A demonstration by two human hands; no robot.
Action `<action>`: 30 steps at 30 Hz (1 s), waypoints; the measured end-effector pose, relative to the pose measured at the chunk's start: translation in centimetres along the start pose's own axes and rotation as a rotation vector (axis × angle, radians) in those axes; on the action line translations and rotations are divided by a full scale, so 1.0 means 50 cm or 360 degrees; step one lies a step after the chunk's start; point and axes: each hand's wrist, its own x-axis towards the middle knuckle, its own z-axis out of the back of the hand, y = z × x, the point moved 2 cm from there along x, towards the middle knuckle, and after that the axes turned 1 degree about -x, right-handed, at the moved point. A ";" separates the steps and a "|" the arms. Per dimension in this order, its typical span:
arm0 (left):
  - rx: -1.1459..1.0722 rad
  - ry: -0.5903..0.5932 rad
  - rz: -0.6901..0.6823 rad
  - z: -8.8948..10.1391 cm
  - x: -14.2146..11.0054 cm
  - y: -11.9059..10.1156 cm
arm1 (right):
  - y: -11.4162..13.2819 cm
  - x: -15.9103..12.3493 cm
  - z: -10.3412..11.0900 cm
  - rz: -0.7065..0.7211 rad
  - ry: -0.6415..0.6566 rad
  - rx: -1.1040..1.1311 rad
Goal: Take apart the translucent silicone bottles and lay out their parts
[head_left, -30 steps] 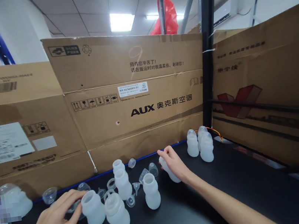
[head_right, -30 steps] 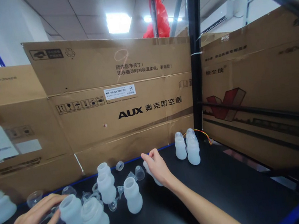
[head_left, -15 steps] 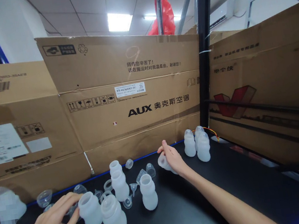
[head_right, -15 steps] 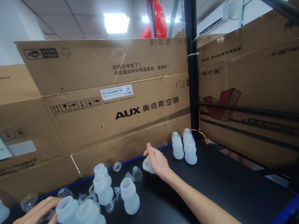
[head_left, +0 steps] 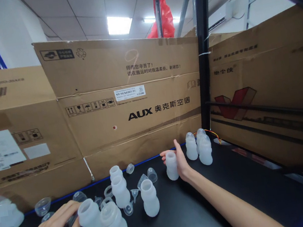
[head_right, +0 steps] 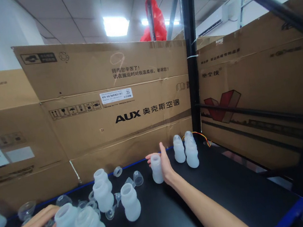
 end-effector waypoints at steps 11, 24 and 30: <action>0.0036 0.0065 0.0018 -0.005 0.001 0.015 | -0.030 0.002 -0.009 0.0112 -0.0063 0.0084; 0.0113 0.0137 -0.0032 -0.019 0.006 0.051 | -0.039 0.005 -0.013 0.0181 0.0011 0.0063; 0.0178 0.0227 -0.0038 -0.012 0.011 0.058 | -0.040 -0.007 -0.011 0.0305 0.0028 -0.0026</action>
